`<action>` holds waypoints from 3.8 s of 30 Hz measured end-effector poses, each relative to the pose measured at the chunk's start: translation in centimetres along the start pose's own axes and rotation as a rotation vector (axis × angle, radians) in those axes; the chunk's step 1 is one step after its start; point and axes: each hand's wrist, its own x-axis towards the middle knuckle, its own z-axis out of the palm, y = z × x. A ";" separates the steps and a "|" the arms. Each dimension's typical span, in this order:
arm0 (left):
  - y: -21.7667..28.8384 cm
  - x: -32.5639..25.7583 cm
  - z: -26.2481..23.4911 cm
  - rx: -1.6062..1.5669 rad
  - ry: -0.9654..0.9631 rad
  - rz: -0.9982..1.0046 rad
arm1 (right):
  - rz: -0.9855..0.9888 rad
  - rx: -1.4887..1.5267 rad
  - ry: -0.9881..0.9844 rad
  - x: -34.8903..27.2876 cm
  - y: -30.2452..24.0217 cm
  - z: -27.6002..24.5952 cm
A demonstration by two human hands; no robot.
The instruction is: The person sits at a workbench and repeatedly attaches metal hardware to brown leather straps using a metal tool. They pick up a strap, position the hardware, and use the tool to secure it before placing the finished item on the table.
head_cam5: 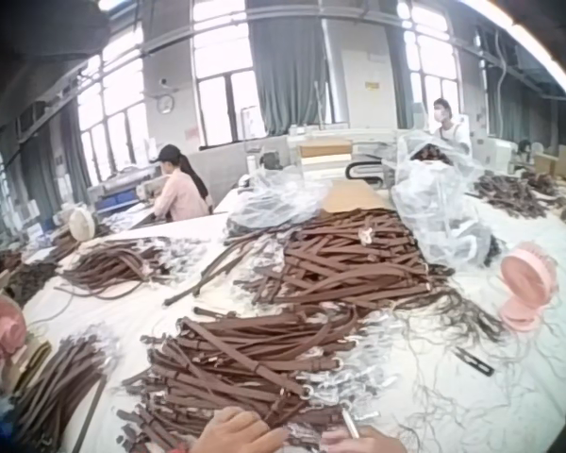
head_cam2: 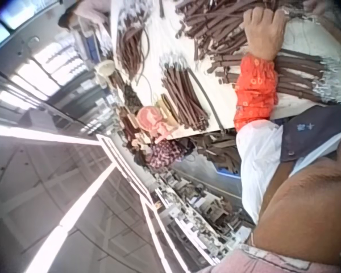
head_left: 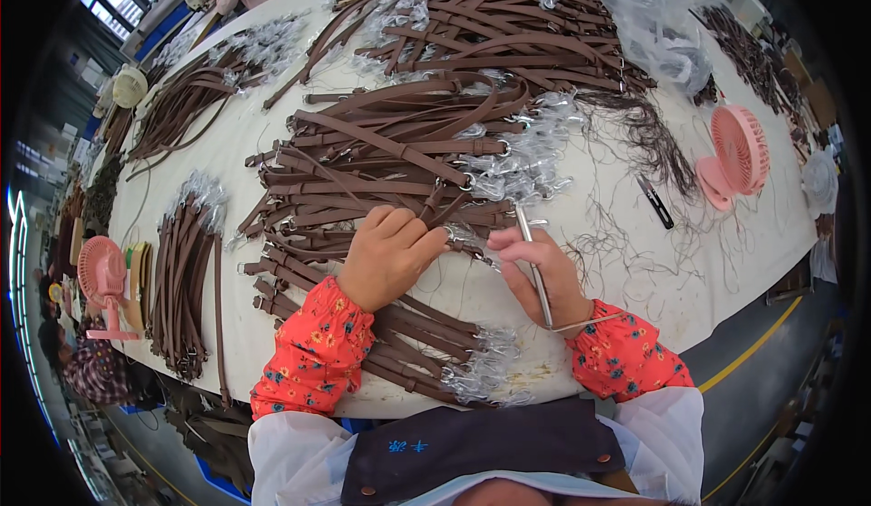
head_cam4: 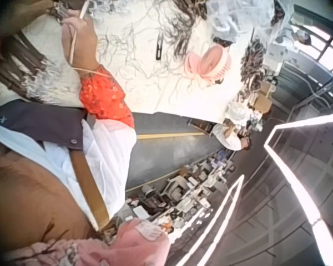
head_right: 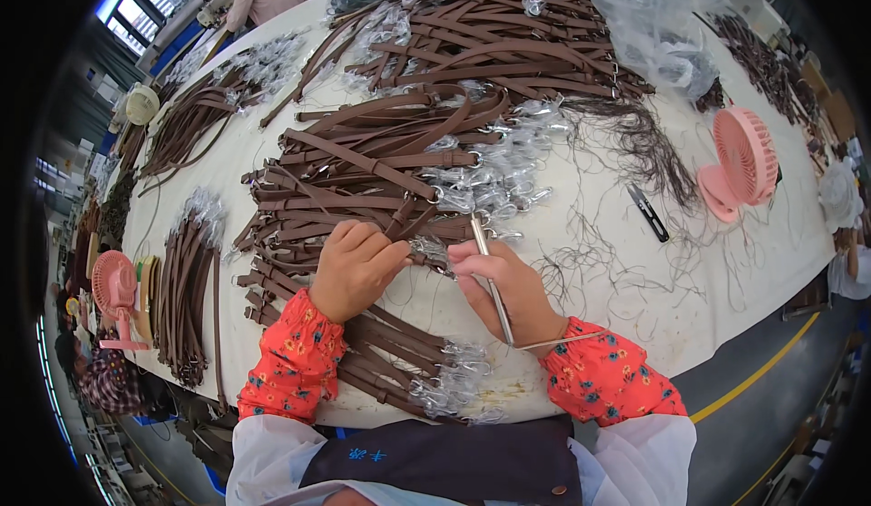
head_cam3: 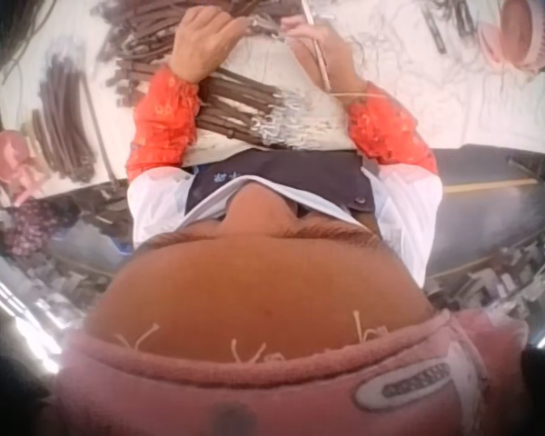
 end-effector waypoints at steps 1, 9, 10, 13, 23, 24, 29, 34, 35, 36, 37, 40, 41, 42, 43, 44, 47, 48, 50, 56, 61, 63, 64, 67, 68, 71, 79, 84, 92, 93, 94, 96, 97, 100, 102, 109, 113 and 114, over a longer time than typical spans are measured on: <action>0.2 0.0 -0.1 0.014 0.015 0.007 | 0.038 0.030 -0.059 -0.3 0.1 0.1; -0.5 -0.9 -2.2 0.047 0.080 -0.064 | 0.143 0.078 -0.139 -1.3 0.3 0.5; -1.2 -1.1 -3.0 0.073 0.090 -0.103 | 0.195 0.130 -0.117 -1.5 0.4 0.6; -2.5 -1.3 -5.7 0.117 0.174 -0.206 | 0.237 0.171 -0.054 -1.7 0.8 0.9; -0.9 -0.9 -4.9 -0.025 -0.103 -0.360 | 0.319 0.159 -0.086 -1.5 0.1 0.9; 0.4 -0.1 -4.4 -0.149 -0.046 -0.317 | 0.306 0.152 -0.084 -1.6 0.3 0.9; 4.4 -0.5 -0.4 -0.507 -0.177 -0.221 | 0.290 0.140 -0.091 -1.6 0.3 0.9; 0.8 -1.9 -0.8 -0.691 -0.479 -0.372 | 0.217 0.039 -0.119 -1.5 0.3 0.5; 0.0 -2.2 -1.1 -0.662 -0.497 -0.343 | 0.195 0.005 -0.120 -1.4 0.1 0.3; -0.4 -2.4 -1.5 -0.568 -0.496 -0.325 | 0.175 -0.030 -0.121 -1.3 -0.1 0.2; -0.7 -2.2 -2.5 -0.470 -0.494 -0.312 | 0.152 -0.059 -0.125 -1.2 -0.2 0.2; 0.1 -1.8 -5.0 -0.417 -0.404 -0.255 | 0.073 -0.152 -0.201 -1.1 -0.2 0.0; 0.7 -1.2 -5.8 -0.483 -0.345 -0.233 | 0.052 -0.156 -0.214 -1.0 -0.1 -0.1; 1.4 -0.4 -6.6 -0.547 -0.284 -0.211 | 0.031 -0.159 -0.229 -0.8 -0.1 -0.1; 2.5 0.6 -7.7 -0.729 -0.222 -0.247 | 0.012 -0.166 -0.241 -0.7 0.0 -0.1; 3.7 1.6 -8.6 -0.916 -0.157 -0.276 | 0.001 -0.166 -0.222 -0.7 0.1 -0.2; 7.0 2.5 -10.6 -1.580 0.124 -0.039 | -0.027 -0.135 -0.204 -0.6 0.1 0.0; 7.2 3.0 -10.2 -1.663 0.182 0.096 | -0.021 -0.132 -0.205 -0.5 0.2 0.1; 7.9 3.8 -9.1 -1.758 0.269 0.336 | -0.017 -0.129 -0.209 -0.7 0.3 0.2; 7.4 2.9 -10.2 -1.636 0.155 0.318 | -0.008 -0.086 -0.216 -1.0 0.4 0.2; 7.5 2.2 -10.4 -1.592 0.135 0.285 | -0.030 -0.088 -0.239 -1.0 0.4 0.1; 8.1 2.3 -10.2 -1.606 0.211 0.257 | -0.042 -0.086 -0.225 -1.0 0.5 0.2; 8.2 2.3 -10.2 -1.616 0.192 0.255 | -0.048 -0.084 -0.218 -1.1 0.5 0.2; 8.1 2.4 -10.3 -1.632 0.140 0.266 | -0.042 -0.073 -0.223 -1.1 0.4 0.2; 7.8 2.4 -10.4 -1.625 0.126 0.278 | -0.043 -0.059 -0.227 -1.0 0.4 0.1; 7.6 2.6 -10.4 -1.643 0.122 0.304 | -0.061 -0.041 -0.216 -0.9 0.3 0.1; 7.5 3.0 -9.0 -1.646 0.215 0.385 | -0.037 0.034 -0.246 -0.8 0.3 -0.1; 8.6 2.2 -8.3 -1.768 0.246 0.306 | -0.054 0.013 -0.223 -0.8 0.3 0.1; 7.4 3.3 -9.1 -1.673 0.218 0.377 | -0.019 -0.004 -0.262 -1.1 0.5 -0.1; 7.3 3.1 -9.4 -1.682 0.192 0.347 | -0.035 -0.020 -0.245 -1.1 0.5 0.1; 7.2 2.9 -9.7 -1.689 0.165 0.318 | -0.050 -0.035 -0.228 -1.2 0.5 0.3; 6.9 2.7 -10.3 -1.648 0.105 0.261 | -0.058 -0.029 -0.224 -0.9 0.6 0.4; 6.9 2.7 -10.1 -1.656 0.151 0.244 | -0.057 -0.027 -0.225 -0.8 0.5 0.5; 7.8 2.5 -10.3 -1.806 0.232 0.151 | -0.023 -0.038 -0.249 -1.0 0.6 0.1; 8.2 2.5 -10.7 -1.936 0.132 0.103 | -0.006 -0.021 -0.261 -1.2 0.3 0.1; 8.8 3.7 -8.4 -2.050 0.152 0.283 | -0.023 -0.048 -0.222 -1.2 0.5 0.3; 5.4 3.7 -9.7 -1.432 -0.058 -0.058 | 0.213 0.101 -0.169 -1.5 0.3 0.4; 4.9 3.7 -8.9 -1.242 -0.086 -0.155 | 0.300 0.147 -0.142 -1.6 0.1 0.1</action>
